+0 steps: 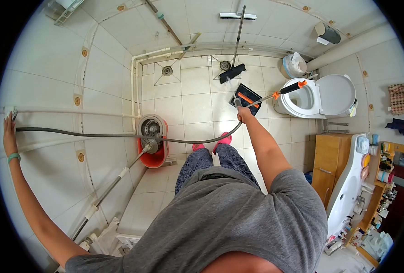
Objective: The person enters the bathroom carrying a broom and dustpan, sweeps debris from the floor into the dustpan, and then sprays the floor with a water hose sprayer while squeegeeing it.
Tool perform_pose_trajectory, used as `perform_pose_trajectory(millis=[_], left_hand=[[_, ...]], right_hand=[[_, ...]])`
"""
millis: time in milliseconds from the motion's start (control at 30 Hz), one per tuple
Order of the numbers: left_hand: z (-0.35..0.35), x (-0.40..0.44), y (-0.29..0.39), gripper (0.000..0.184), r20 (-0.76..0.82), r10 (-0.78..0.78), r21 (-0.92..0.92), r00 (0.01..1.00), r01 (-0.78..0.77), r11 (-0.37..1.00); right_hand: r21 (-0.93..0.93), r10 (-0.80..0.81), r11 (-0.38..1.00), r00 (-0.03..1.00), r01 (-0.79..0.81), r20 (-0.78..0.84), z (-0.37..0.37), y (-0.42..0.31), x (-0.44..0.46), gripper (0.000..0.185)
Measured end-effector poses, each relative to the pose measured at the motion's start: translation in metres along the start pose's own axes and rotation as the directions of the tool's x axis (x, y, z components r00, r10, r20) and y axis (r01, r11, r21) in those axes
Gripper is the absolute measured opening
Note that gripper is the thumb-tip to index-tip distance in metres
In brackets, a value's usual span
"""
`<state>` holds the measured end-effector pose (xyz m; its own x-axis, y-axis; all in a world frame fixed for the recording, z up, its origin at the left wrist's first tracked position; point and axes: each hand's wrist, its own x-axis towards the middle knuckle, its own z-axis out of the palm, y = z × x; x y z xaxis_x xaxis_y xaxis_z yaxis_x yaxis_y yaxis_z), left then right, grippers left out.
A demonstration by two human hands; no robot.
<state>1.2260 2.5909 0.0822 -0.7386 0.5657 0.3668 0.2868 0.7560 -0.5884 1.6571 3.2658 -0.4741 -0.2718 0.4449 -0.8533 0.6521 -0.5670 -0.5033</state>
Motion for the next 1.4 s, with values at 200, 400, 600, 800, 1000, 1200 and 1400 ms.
perform_pose_trajectory(millis=[200,400,600,800,1000,1200,1400], left_hand=[[0.002,0.0,-0.003,0.042,0.029,-0.007,0.015,1.0,0.006,1.0],[0.005,0.002,-0.004,0.04,0.01,-0.035,0.006,0.999,0.035,0.999],[0.008,0.002,-0.008,0.039,0.007,-0.034,0.0,0.999,0.034,0.999],[0.004,0.002,-0.006,0.038,-0.004,0.002,-0.009,1.0,-0.002,1.0],[0.008,0.0,-0.008,0.038,-0.004,-0.046,-0.047,0.999,0.045,0.998],[0.037,-0.001,-0.042,0.037,-0.109,0.046,-0.528,0.993,-0.097,0.844],[0.011,0.0,-0.013,0.038,0.1,-0.116,-0.409,0.988,0.147,0.9]], right_hand=[[0.04,0.008,0.999,0.999,-0.006,-0.051,0.003,-0.004,-0.008,0.024],[0.039,0.005,0.999,0.999,-0.003,-0.049,0.001,0.0,-0.002,0.023],[0.012,-0.002,1.0,0.999,0.003,-0.045,0.0,-0.001,-0.006,0.023],[0.047,0.007,0.999,0.998,-0.004,-0.064,-0.001,0.001,0.002,0.024],[0.025,-0.03,0.999,0.997,0.032,-0.076,-0.007,-0.005,-0.003,0.026],[0.059,-0.07,0.995,0.99,0.078,-0.124,-0.016,0.002,0.022,0.034],[0.12,-0.014,0.992,0.985,0.035,-0.17,-0.021,-0.009,0.011,0.034]])
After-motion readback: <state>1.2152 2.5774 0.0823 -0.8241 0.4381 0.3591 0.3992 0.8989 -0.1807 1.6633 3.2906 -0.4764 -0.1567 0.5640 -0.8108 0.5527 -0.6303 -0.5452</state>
